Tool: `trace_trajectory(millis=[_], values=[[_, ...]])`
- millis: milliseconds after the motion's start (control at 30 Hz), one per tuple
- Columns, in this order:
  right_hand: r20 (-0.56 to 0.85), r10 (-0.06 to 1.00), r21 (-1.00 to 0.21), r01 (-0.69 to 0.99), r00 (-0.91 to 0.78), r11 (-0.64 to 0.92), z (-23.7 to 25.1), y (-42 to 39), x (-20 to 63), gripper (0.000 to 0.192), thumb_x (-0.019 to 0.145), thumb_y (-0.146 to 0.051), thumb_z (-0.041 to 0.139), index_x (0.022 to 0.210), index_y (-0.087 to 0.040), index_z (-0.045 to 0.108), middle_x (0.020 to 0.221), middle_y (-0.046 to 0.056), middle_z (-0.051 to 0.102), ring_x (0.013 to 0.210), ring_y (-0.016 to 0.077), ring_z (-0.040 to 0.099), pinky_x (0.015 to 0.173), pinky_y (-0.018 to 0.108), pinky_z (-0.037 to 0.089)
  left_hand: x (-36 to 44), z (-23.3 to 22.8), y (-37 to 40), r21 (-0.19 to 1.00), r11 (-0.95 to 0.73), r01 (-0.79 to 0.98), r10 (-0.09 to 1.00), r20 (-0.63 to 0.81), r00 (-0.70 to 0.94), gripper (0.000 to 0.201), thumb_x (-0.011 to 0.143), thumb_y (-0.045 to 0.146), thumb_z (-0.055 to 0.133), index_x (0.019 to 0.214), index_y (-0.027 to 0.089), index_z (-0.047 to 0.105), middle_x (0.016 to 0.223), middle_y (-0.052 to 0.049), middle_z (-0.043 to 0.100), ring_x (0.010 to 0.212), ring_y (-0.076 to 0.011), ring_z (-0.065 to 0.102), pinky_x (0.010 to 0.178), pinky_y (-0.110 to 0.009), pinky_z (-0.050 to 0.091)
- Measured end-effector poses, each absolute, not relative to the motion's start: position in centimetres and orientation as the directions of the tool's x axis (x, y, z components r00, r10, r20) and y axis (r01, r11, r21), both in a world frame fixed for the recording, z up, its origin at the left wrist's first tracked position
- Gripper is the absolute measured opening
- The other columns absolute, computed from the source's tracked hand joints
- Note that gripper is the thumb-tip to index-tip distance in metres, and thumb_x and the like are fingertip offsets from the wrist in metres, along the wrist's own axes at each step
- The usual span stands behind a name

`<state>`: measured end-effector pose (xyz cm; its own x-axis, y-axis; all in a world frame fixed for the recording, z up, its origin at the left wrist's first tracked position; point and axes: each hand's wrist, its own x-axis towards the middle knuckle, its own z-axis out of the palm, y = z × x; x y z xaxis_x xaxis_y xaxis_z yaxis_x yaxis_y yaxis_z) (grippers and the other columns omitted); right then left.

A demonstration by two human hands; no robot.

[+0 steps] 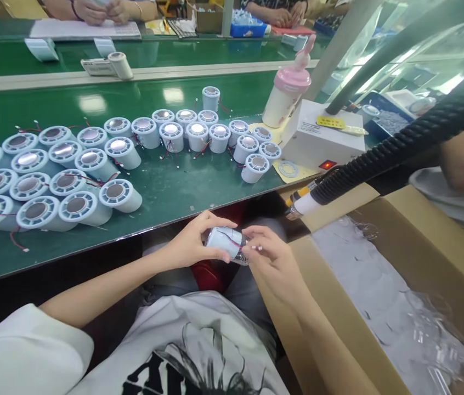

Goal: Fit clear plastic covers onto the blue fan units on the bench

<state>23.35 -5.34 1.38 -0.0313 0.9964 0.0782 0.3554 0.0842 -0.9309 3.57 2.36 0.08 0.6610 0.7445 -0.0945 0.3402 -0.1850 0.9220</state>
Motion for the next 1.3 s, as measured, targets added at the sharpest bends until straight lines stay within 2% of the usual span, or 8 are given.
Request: trace_trajectory(millis=[267,400,500,567,767,933,1067,1300], values=[[-0.188,0.977,-0.979,-0.101,0.098,-0.179,0.7,-4.8,23.6,0.028,0.081,-0.042,0.063,0.069,-0.019,0.071,0.097,0.007,0.069,0.081,0.0205,0.066,0.066,0.034,0.059,3.3,-0.5,1.8,0.978,-0.035,0.205,0.618,-0.140,0.773,0.069,0.067,0.030,0.078,0.129,0.029,0.049,0.131,-0.008,0.050,0.117,-0.0252,0.053,0.085,-0.036,0.055],[0.024,0.997,-0.994,0.105,-0.069,0.031,0.5,-5.1,24.3,0.015,0.074,-0.033,0.074,0.087,-0.024,0.074,0.116,0.008,0.068,0.110,0.0292,0.062,0.086,0.042,0.056,3.4,-0.3,1.5,0.971,0.200,0.129,0.616,-0.227,0.754,0.066,0.070,0.028,0.076,0.128,0.025,0.045,0.126,-0.009,0.054,0.104,-0.0216,0.061,0.083,-0.035,0.055],[0.200,0.960,-0.889,0.375,-0.197,0.262,0.2,-5.5,24.9,0.042,0.070,-0.021,0.079,0.110,-0.026,0.068,0.130,0.010,0.060,0.122,0.0291,0.054,0.101,0.044,0.047,3.3,-0.1,1.3,0.943,0.316,0.105,0.607,-0.287,0.741,0.067,0.070,0.028,0.076,0.129,0.023,0.043,0.117,-0.009,0.058,0.091,-0.0195,0.063,0.071,-0.032,0.057],[0.251,0.943,-0.832,0.450,-0.218,0.325,0.0,-5.8,25.2,0.041,0.073,-0.020,0.076,0.112,-0.026,0.066,0.128,0.010,0.061,0.120,0.0279,0.056,0.102,0.044,0.046,3.1,0.0,1.3,0.938,0.322,0.129,0.581,-0.303,0.755,0.069,0.071,0.030,0.075,0.131,0.026,0.042,0.114,-0.009,0.059,0.085,-0.0182,0.064,0.064,-0.029,0.057],[0.179,0.956,-0.907,0.337,-0.232,0.251,0.4,-6.4,25.2,0.041,0.077,-0.026,0.074,0.115,-0.026,0.060,0.122,0.008,0.063,0.112,0.0268,0.060,0.092,0.041,0.055,2.6,0.9,1.2,0.983,0.113,0.145,0.561,-0.183,0.808,0.075,0.069,0.027,0.078,0.136,0.031,0.044,0.136,-0.007,0.051,0.110,-0.0224,0.059,0.090,-0.033,0.052],[0.090,0.974,-0.971,0.198,-0.207,0.131,0.5,-6.7,25.1,0.041,0.076,-0.028,0.075,0.114,-0.026,0.059,0.116,0.006,0.065,0.110,0.0261,0.061,0.089,0.041,0.057,2.4,1.2,1.1,0.985,0.136,0.106,0.542,-0.164,0.824,0.078,0.068,0.022,0.078,0.137,0.030,0.043,0.138,-0.008,0.051,0.120,-0.0243,0.055,0.101,-0.037,0.046],[0.026,0.994,-0.996,0.081,-0.109,0.035,-1.0,-7.0,25.0,0.041,0.075,-0.030,0.075,0.112,-0.025,0.058,0.119,0.008,0.062,0.110,0.0261,0.060,0.089,0.042,0.056,3.5,0.2,1.9,0.971,0.235,0.049,0.559,-0.176,0.810,0.079,0.065,0.019,0.080,0.135,0.029,0.045,0.139,-0.008,0.050,0.122,-0.0243,0.053,0.102,-0.038,0.044],[0.033,0.929,-0.989,-0.124,0.368,0.084,-6.0,-7.1,25.2,0.048,0.070,-0.039,0.076,0.107,-0.025,0.049,0.110,0.009,0.063,0.102,0.0237,0.062,0.086,0.040,0.053,10.6,-2.8,5.7,0.930,0.364,-0.048,0.560,-0.177,0.809,0.069,0.059,0.026,0.084,0.122,0.018,0.058,0.124,-0.012,0.061,0.117,-0.0250,0.056,0.103,-0.041,0.039]])
